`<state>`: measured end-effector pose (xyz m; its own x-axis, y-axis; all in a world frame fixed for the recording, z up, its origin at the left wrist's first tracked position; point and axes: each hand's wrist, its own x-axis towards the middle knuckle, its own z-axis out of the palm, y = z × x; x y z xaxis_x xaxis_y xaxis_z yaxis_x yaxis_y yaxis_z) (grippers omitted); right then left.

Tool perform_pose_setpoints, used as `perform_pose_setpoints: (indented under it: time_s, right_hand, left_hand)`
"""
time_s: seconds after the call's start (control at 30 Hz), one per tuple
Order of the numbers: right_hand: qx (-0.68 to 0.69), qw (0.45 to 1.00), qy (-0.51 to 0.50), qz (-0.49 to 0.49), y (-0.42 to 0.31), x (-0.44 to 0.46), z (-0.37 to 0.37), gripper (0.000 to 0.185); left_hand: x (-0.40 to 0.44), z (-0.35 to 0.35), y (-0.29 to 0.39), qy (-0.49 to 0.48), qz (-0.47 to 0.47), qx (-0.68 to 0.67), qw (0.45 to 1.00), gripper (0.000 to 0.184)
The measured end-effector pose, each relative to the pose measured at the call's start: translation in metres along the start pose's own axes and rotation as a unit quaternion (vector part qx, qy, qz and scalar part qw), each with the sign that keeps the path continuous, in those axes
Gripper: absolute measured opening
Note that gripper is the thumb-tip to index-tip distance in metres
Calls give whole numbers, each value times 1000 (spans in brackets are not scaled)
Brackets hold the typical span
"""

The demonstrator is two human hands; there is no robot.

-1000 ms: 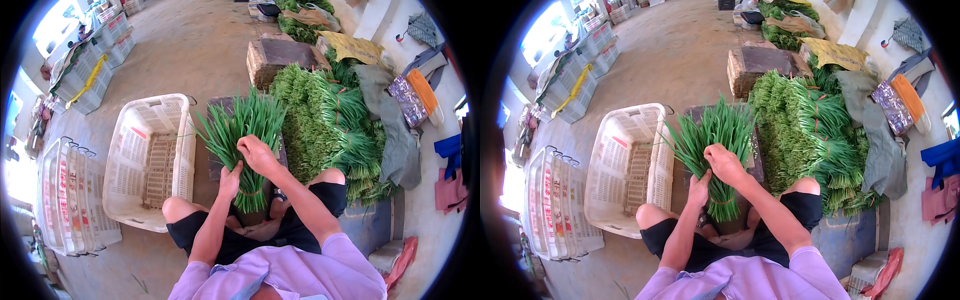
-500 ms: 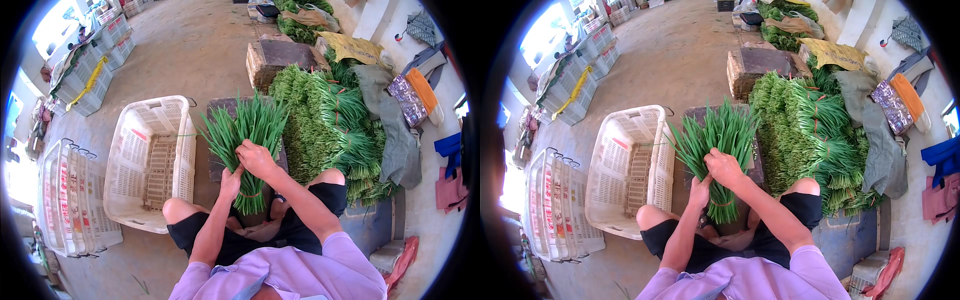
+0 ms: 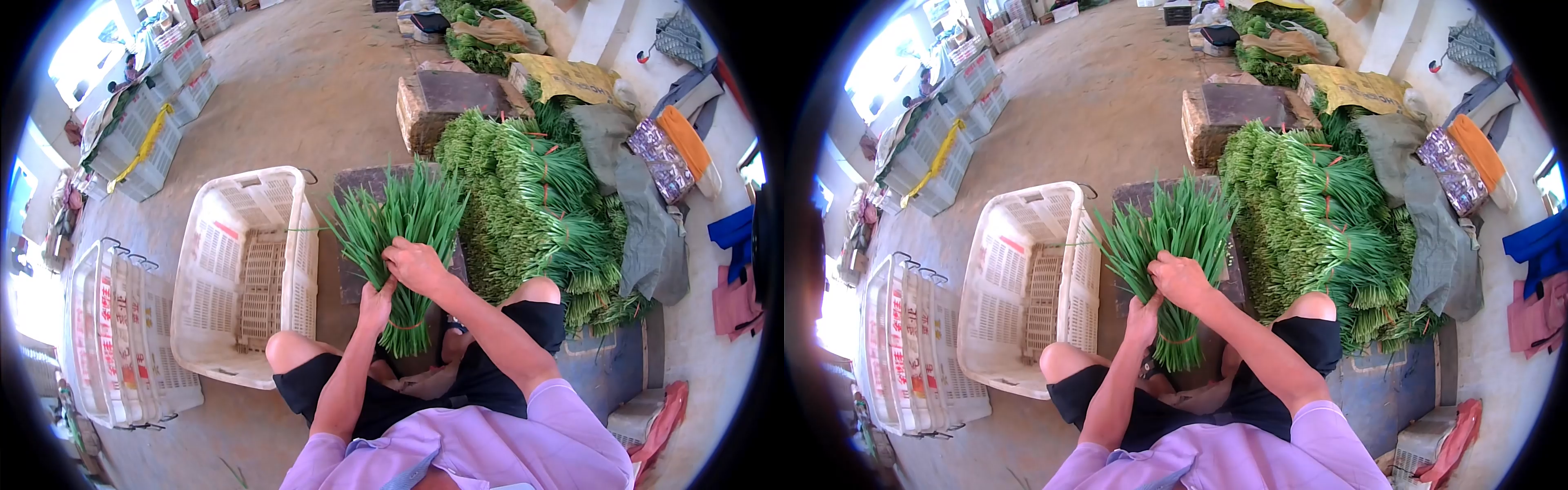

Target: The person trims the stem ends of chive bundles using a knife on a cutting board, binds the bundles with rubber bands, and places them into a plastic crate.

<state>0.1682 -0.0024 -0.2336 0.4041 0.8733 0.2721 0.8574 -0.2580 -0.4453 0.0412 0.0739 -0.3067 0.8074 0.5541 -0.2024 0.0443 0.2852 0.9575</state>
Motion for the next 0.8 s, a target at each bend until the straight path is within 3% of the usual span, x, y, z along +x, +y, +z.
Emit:
perform_pose_setpoints:
  time_s: [0.1,0.17,0.2,0.23,0.27,0.3,0.33,0.37,0.47,0.5,0.53,0.6,0.63,0.7,0.73,0.8]
  right_hand:
    - [-1,1000,14,-1,0,-2,2,8]
    - [175,983,41,-30,0,-6,-1,13]
    - [179,983,33,-25,-4,-16,-6,13]
    - [346,931,-16,116,-6,-25,-20,19]
    - [493,831,-59,250,-2,-32,-32,25]
    - [435,854,87,272,6,-53,-36,34]
    - [392,868,89,292,27,-69,-27,25]
    - [377,869,86,308,33,-73,-13,35]
    - [346,870,52,346,36,-94,-3,82]
    - [426,847,19,318,35,-92,5,86]
    - [590,748,23,302,32,-88,11,85]
    - [615,732,-5,294,32,-79,16,79]
    - [618,732,-1,288,35,-78,22,79]
    - [488,830,54,266,32,-74,27,74]
    - [488,830,55,263,30,-73,23,74]
    - [345,894,30,285,21,-76,19,74]
  left_hand:
    - [5,-3,-10,-3,12,-7,1000,25]
    - [5,-3,-11,18,27,-41,999,25]
    - [1,-5,-15,22,18,-43,999,25]
    - [4,-8,-14,39,-10,-114,993,25]
    - [13,-11,-10,51,-33,-182,981,25]
    - [12,-12,5,61,-30,-238,969,29]
    - [15,-16,6,60,-33,-264,962,35]
    - [20,-23,7,55,-49,-295,953,37]
    - [24,-25,-4,5,-86,-341,936,40]
    - [24,-19,-2,-29,-112,-363,925,42]
    - [23,-18,-1,-51,-130,-387,911,44]
    - [25,-17,6,-74,-131,-355,923,46]
    - [20,-10,8,-46,-111,-359,926,48]
    - [9,-9,3,-26,-61,-344,937,56]
    - [10,-8,-2,-25,-58,-343,937,56]
    - [6,-8,-7,-22,39,-209,977,67]
